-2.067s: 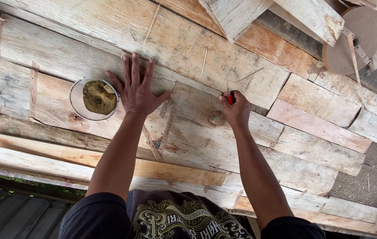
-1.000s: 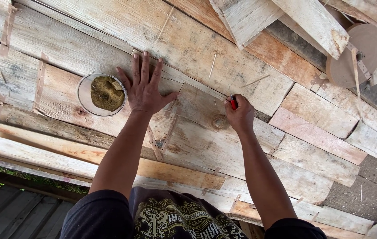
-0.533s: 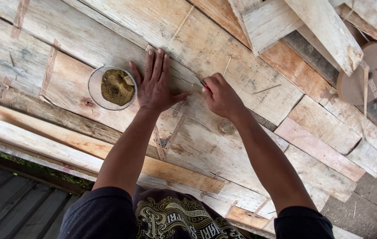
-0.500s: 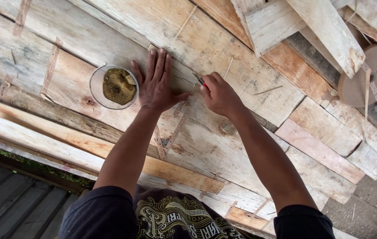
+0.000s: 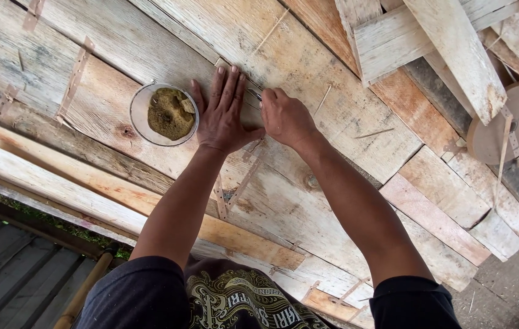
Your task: The person uses a red utility knife to scrape and remove material from the surface of wooden planks on a workbench. They repeatedly scrape different sections, occasionally lifting and repositioning small pieces of wood. A small container with a brown substance is present but not used.
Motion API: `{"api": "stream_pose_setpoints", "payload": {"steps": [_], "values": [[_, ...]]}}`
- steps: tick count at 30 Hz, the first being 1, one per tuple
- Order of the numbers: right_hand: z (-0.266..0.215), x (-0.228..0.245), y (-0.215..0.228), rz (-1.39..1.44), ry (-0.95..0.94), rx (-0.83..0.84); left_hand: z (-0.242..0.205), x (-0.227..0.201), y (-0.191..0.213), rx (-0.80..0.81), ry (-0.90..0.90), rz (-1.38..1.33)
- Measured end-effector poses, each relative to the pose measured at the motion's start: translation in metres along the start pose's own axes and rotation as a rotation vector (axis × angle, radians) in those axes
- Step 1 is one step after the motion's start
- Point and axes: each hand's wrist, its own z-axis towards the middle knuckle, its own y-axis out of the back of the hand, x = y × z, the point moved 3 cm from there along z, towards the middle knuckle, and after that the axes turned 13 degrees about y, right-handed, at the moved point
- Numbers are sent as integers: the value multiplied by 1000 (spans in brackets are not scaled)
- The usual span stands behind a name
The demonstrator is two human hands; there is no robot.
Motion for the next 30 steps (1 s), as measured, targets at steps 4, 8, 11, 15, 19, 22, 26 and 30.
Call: {"api": "stream_pose_setpoints", "payload": {"steps": [4,8,11,15,19,22,26,30], "values": [[7,1,-1,-37,27,37,2,2,-2,-1,-1,-11],[9,-5,-9,-39,23,61,4,3,-3,8,-1,-15],[11,-5,-12,-55,21,74,4,2,-3,20,-2,-16],[14,0,-5,-30,-31,84,11,15,-28,-173,-187,-116],[13,1,-3,-19,-30,83,12,14,-28,-128,-162,-121],[14,1,-4,-10,-37,86,11,14,-27,-183,-179,-134],[14,1,-5,-10,-45,69,11,14,-28,-166,-161,-131],[15,1,-5,-47,-30,59,12,16,-28,-187,-172,-149]]}}
